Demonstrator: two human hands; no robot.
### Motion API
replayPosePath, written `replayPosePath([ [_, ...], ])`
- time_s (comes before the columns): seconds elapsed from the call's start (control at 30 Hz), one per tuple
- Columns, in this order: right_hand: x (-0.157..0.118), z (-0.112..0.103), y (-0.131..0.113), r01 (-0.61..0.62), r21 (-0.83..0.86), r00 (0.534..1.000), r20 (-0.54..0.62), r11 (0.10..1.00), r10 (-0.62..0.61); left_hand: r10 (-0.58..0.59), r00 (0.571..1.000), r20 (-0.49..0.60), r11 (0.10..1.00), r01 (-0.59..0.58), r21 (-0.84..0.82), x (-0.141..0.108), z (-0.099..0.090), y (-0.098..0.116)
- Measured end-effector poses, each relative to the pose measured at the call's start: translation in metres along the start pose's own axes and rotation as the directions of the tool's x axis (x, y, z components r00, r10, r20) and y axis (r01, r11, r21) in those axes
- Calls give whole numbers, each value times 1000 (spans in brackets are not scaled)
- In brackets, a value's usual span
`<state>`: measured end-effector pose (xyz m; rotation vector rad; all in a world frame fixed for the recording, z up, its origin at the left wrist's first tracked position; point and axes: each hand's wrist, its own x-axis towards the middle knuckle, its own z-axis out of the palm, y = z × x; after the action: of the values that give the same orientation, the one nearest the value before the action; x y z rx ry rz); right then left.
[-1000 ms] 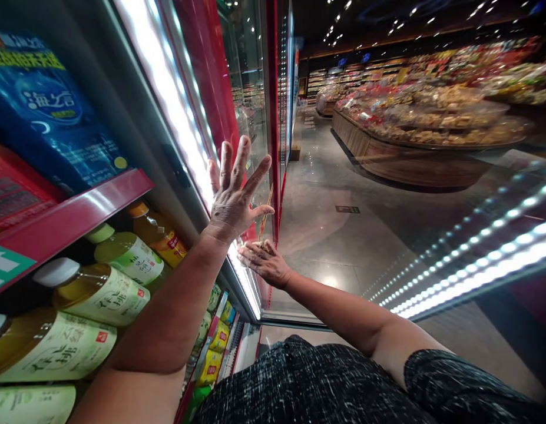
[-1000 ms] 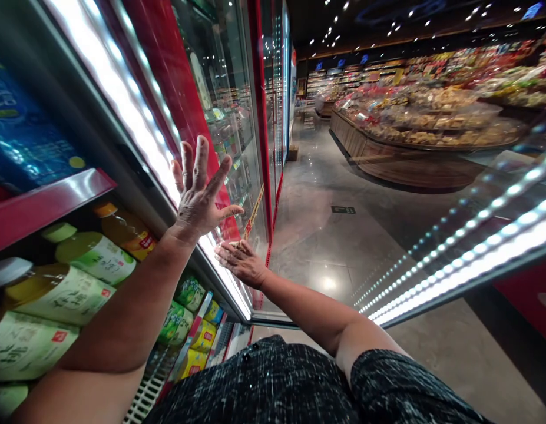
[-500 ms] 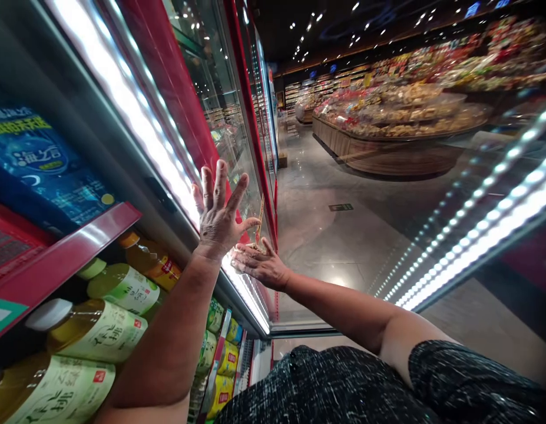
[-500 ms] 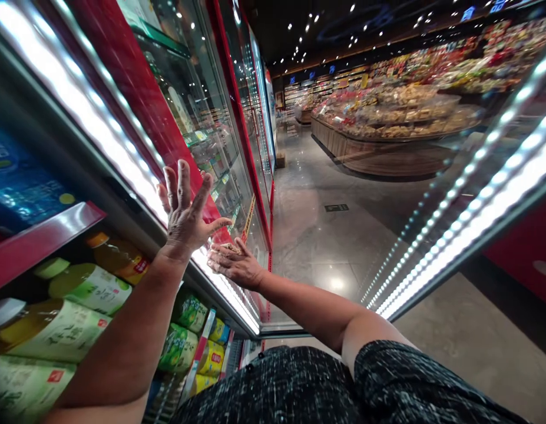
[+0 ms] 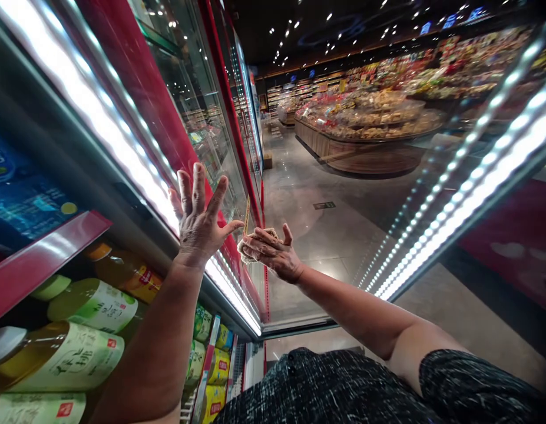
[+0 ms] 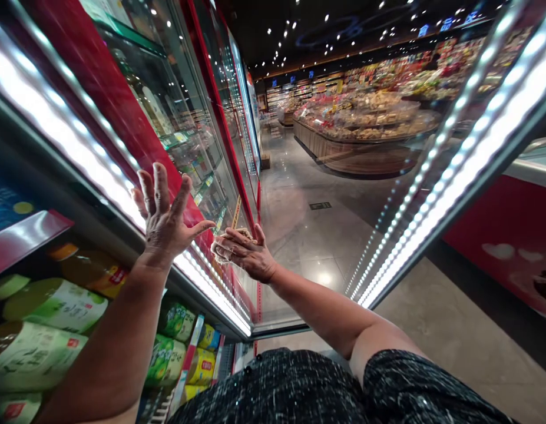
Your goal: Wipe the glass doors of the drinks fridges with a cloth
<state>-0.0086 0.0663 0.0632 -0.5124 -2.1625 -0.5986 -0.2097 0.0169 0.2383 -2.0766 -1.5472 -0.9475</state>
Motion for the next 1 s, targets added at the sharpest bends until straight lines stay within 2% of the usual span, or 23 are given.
replayPosePath([
  [0.2,-34,-5,13,82,-10,997,11,997,-82,8,1000,-8,1000,-8,-24,-3,0,7],
  [0.3,-35,-18,27,21,-22,999,36,1000,-20,-6,1000,0,999,6,-48,-4,1,16],
  [0.4,-37,-30,38,-58,-48,998,-3,997,58,-45,999,-11,997,45,-60,-4,5,27],
  [0.5,-54,-37,42,-29,-48,998,-59,998,26,-104,994,-30,994,103,-47,-3,13,37],
  [0.6,-70,-46,47,11,-52,999,-46,999,-13,-146,989,-39,989,144,-44,-3,21,43],
  [0.83,-70,-65,75,-80,-89,990,-127,993,68,-178,983,-47,976,170,-135,-3,28,50],
  [0.9,-79,-66,78,-64,-79,993,-101,995,55,-213,976,-41,971,207,-123,-4,29,52],
  [1.0,-92,-70,82,-28,-78,999,-24,997,26,-340,940,-10,939,339,-59,-7,34,57],
])
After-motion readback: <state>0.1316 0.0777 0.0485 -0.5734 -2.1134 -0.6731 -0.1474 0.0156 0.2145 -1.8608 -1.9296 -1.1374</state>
